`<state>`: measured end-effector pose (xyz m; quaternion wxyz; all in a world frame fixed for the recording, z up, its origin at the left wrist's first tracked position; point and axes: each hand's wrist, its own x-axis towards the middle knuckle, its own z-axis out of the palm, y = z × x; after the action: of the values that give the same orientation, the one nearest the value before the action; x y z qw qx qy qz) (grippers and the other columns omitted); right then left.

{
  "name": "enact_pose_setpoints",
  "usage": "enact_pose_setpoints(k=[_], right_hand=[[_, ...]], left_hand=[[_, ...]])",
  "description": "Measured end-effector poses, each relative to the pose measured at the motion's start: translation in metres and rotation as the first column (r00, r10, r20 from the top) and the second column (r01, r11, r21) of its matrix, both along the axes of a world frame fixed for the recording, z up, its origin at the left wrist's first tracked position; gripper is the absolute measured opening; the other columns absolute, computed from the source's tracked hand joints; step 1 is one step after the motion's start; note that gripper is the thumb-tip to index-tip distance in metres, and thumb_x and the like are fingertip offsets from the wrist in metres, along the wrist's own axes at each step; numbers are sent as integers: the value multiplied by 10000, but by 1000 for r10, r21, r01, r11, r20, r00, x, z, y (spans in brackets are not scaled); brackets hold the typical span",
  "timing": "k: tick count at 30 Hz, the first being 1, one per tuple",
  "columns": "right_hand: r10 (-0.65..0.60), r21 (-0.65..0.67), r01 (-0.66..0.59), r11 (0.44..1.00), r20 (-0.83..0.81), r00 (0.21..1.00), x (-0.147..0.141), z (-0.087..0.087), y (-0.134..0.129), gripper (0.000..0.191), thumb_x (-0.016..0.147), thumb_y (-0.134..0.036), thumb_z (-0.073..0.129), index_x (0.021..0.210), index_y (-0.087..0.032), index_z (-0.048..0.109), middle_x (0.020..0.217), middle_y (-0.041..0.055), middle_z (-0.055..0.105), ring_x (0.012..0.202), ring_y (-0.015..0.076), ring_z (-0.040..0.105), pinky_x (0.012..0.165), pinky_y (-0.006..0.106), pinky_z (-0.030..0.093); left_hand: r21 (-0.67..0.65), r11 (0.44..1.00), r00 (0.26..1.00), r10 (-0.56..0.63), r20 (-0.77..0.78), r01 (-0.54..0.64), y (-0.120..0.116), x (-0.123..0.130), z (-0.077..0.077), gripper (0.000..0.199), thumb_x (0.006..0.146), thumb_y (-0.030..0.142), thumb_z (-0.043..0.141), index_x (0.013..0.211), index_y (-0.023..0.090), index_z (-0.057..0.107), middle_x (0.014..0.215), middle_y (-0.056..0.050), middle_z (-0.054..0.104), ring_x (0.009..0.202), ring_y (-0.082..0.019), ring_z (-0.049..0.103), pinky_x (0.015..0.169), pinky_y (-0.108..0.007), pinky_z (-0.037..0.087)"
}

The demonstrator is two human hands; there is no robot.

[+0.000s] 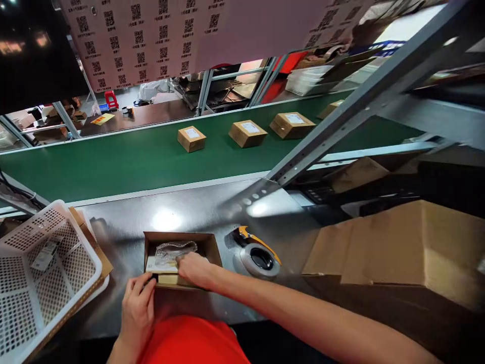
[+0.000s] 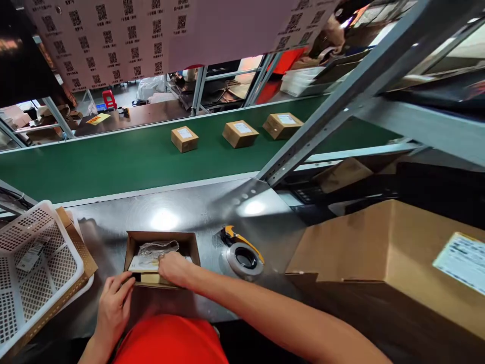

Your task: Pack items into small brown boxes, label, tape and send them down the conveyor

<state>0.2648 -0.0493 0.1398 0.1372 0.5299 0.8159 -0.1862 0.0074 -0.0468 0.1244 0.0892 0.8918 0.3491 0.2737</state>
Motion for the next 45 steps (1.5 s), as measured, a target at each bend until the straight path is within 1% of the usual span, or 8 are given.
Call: enact_pose_setpoints(k=[5, 11, 16, 22, 28, 34, 39, 45], right_hand=[[-53, -72, 49, 996, -57, 997, 16, 20, -7, 280, 922, -331, 691, 1026, -97, 804, 1037, 172, 758, 810, 245, 725, 669, 301, 520], [-200, -22, 199, 980, -126, 972, 1, 34, -10, 346, 1016, -237, 489, 1287, -210, 702, 1266, 152, 681, 1121, 303, 692, 872, 383, 567], [-277, -127, 271, 954, -36, 960, -13, 23, 1, 310, 841, -18, 582, 1095, -32, 759, 1237, 281, 677, 973, 373, 748, 787, 430, 617], [-313, 52, 338, 940, -269, 911, 13, 41, -32, 325, 1028, -208, 476, 1258, -160, 699, 1340, 157, 664, 1150, 297, 700, 1010, 456, 588], [-577, 276, 840, 467, -625, 526, 23, -10, -114, 550, 1090, -334, 357, 1552, -49, 446, 1631, 265, 375, 1535, 348, 366, 1224, 574, 416], [-737, -192, 896, 400, -649, 190, 6, -33, -140, 687, 1106, -480, 289, 1674, -105, 193, 1690, 211, 254, 1570, 279, 279, 1277, 543, 319], [-735, -169, 823, 543, -569, 368, 3, -8, -132, 1011, 971, -469, 647, 1680, -65, 50, 1644, 276, 326, 1517, 328, 396, 1215, 521, 428], [-683, 20, 704, 710, -222, 696, 22, 32, -109, 1063, 705, -293, 941, 1528, 114, 406, 1595, 409, 245, 1486, 459, 392, 1199, 502, 442]], left_hand=[[-6, 1000, 1000, -1, 11, 2, 1, -1, -2, 323, 996, 80, 496, 1168, 207, 738, 1220, -76, 755, 965, -220, 661, 849, -367, 629], [17, 1000, 1000, -17, -15, 17, -1, -8, 0, 354, 989, 75, 494, 1213, 216, 728, 1274, -62, 750, 1031, -227, 677, 873, -360, 641], [16, 998, 998, -57, -16, 58, 2, -10, 4, 439, 971, 33, 475, 1303, 224, 690, 1317, -65, 732, 1067, -220, 676, 897, -354, 637], [-117, 985, 988, -112, 105, 124, 12, -28, 15, 375, 996, 97, 522, 1294, 271, 668, 1399, -75, 654, 1278, -220, 617, 1017, -390, 616], [-283, 959, 1000, 23, 12, -19, 21, -32, 19, 535, 993, 363, 628, 1505, 269, 505, 1528, -147, 552, 1380, -310, 594, 1069, -522, 593], [-239, 957, 966, -204, -160, 162, 32, -7, 14, 876, 999, 375, 587, 1690, 190, 80, 1690, -218, 331, 1518, -328, 434, 1140, -497, 535], [-235, 929, 817, -365, -446, 287, 34, 18, 22, 765, 823, 312, 730, 1528, 121, 502, 1590, -228, 492, 1404, -401, 563, 1071, -509, 571], [-420, 870, 611, -483, -628, 256, 47, 64, 70, 358, 843, 441, 691, 1065, 172, 771, 1213, -206, 727, 1027, -419, 731, 855, -544, 607]])
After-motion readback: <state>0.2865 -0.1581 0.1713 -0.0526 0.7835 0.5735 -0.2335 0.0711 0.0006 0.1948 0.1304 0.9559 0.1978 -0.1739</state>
